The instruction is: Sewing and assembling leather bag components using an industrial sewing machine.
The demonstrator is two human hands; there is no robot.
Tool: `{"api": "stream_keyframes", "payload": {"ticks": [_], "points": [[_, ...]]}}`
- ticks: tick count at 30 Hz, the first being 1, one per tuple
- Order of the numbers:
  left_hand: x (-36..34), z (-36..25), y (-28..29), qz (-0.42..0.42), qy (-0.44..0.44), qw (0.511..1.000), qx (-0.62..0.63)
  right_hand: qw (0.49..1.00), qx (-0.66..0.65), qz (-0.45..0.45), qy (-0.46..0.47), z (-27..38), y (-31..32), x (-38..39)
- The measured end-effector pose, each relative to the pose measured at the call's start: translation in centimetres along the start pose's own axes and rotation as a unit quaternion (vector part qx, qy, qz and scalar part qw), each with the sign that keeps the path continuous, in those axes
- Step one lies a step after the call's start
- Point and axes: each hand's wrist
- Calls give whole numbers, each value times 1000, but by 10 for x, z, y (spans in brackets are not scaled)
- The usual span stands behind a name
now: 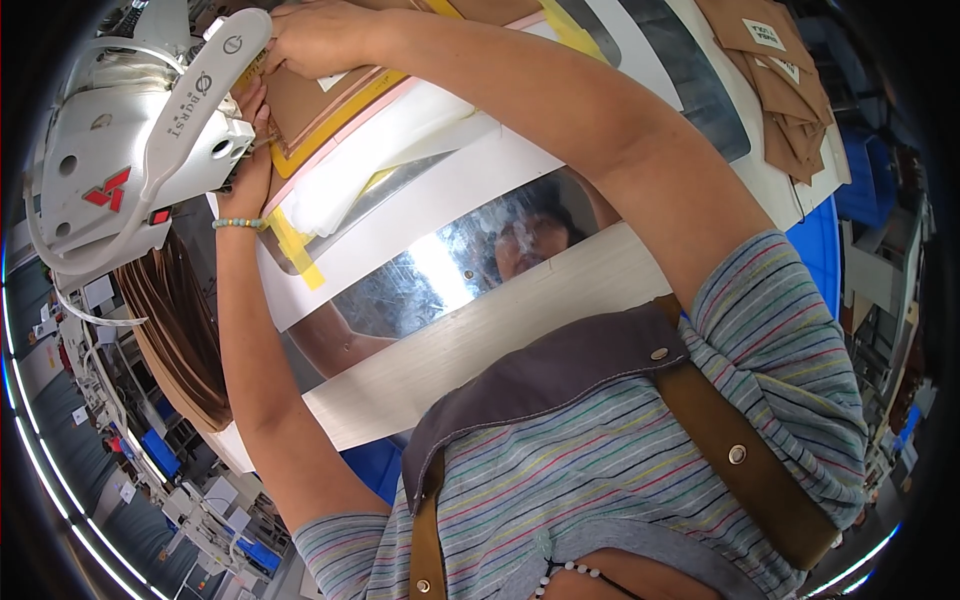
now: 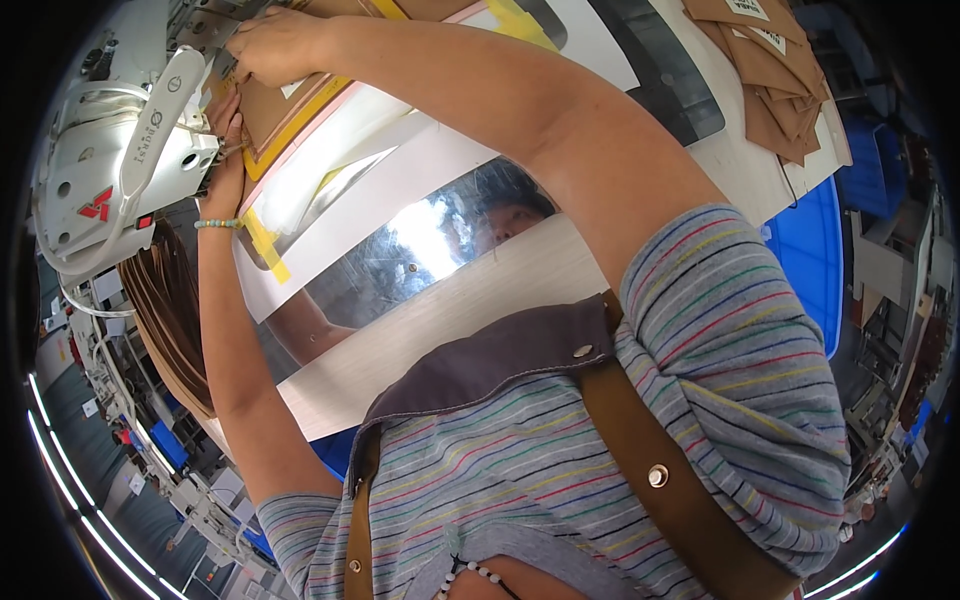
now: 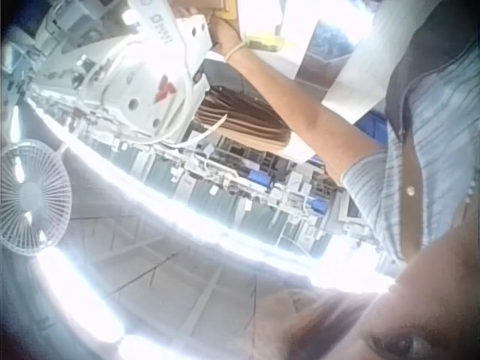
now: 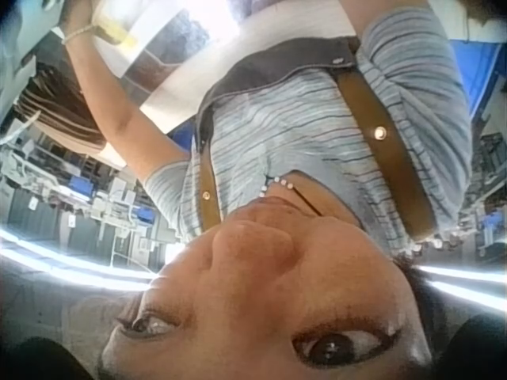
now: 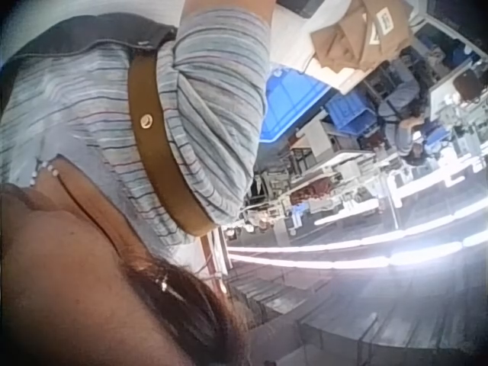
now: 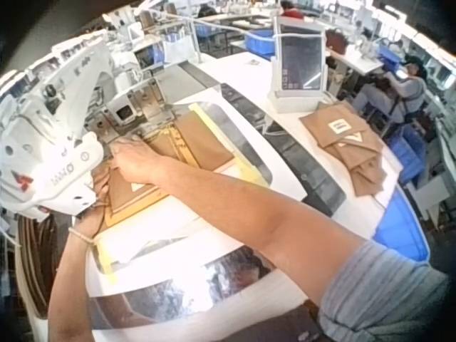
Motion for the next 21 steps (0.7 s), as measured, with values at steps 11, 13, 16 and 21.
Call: {"api": "stream_keyframes", "payload": {"ticks": [11,13,16,21], "points": [[-10,-6,9,28,-80,992,-97,999,48,-4,23,0,23,0],[35,42,2,-54,-138,961,-236,991,50,126,14,34,33,-24],[24,29,-9,-12,-109,955,-276,968,-51,243,40,38,53,-3],[16,23,-22,0,14,995,-98,961,-99,237,102,41,51,41]]}}
Point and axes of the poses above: each hand's wrist, its own x-axis away from the middle knuckle, its own y-axis out of the back of the hand, z = x × y, and after that the axes turned 8 degrees about -x, right-handed
